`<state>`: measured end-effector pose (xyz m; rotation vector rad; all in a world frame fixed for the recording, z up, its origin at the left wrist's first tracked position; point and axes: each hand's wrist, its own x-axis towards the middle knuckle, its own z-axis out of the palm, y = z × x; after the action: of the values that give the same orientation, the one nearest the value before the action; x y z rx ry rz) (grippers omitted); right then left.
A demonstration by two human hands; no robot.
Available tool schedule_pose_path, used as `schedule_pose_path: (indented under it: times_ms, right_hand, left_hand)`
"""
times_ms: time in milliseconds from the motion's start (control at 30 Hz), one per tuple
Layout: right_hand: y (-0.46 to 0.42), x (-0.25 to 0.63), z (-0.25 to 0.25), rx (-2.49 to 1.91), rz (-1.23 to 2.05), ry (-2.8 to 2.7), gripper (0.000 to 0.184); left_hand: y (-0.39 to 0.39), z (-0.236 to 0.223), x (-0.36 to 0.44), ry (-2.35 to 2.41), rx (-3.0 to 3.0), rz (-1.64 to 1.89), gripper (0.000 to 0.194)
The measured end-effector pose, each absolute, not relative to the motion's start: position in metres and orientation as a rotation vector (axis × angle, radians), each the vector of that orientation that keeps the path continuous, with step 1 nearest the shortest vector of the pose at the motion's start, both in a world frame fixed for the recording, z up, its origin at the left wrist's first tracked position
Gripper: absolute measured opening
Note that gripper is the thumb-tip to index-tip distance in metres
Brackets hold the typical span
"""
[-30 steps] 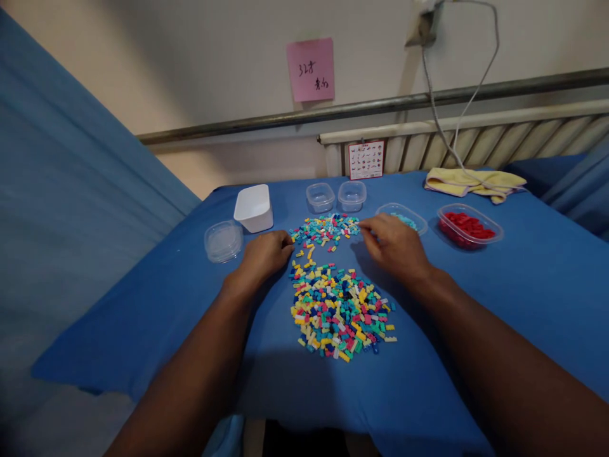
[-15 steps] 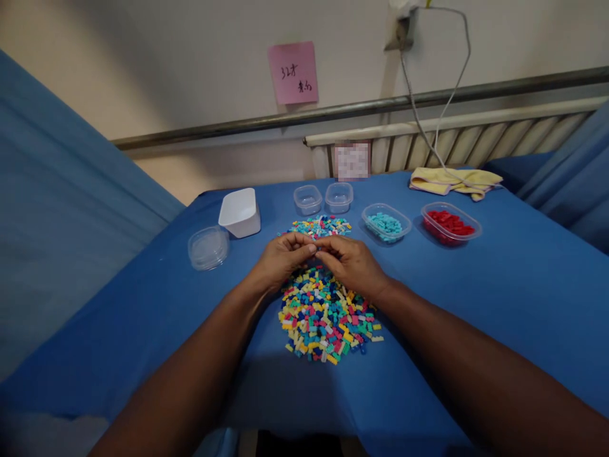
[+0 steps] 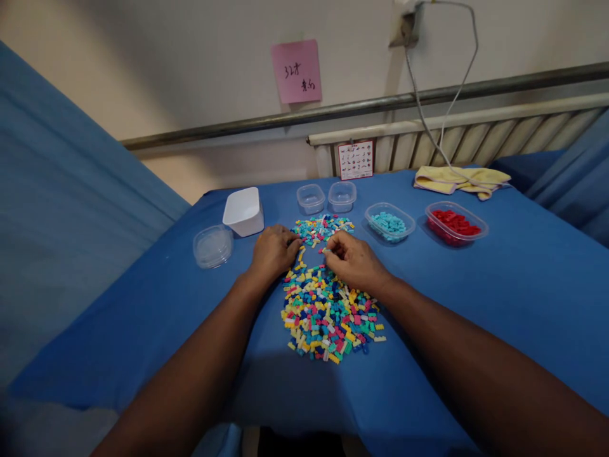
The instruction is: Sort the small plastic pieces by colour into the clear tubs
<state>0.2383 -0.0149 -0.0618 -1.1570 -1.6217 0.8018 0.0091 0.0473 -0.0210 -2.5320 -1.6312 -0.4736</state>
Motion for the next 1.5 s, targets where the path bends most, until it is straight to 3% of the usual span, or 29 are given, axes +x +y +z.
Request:
schedule_pose_path:
  times_ms: [467, 567, 667, 767, 833, 1200, 1500]
  right_hand:
    - [-0.014, 0.239, -0.068, -1.086, 0.823, -1.67, 0.013]
    - [-0.014, 0.239, -0.067, -1.083, 0.834, -1.671, 0.013]
    - [-0.014, 0.239, -0.066, -1.083, 0.825, -1.666, 0.014]
    - [-0.013, 0.238, -0.066, -1.077, 0.805, -1.659, 0.015]
    - [-0.013, 0.238, -0.067, -1.063, 0.797, -1.63, 0.019]
    - [-0.012, 0.238, -0.064, -0.968, 0.924, -1.582, 0.02]
    - [-0.013, 0.24, -0.059, -1.045, 0.821, -1.58, 0.019]
  left_hand:
    - [0.039, -0.014, 0.017, -1.56, -2.676, -0.386, 0.015]
    - [0.041, -0.016, 0.017, -1.654, -2.743, -0.606, 0.013]
    - [0.04, -0.015, 0.02, -1.92, -2.898, -1.15, 0.011]
    - [0.034, -0.014, 0.028, -2.122, -3.024, -1.715, 0.023]
    - [0.029, -0.014, 0.034, -2.216, -3.082, -1.866, 0.031]
    - [0.017, -0.02, 0.051, -2.146, -3.12, -2.094, 0.034]
    - [0.024, -0.026, 0.042, -2.078, -3.037, -2.025, 0.025]
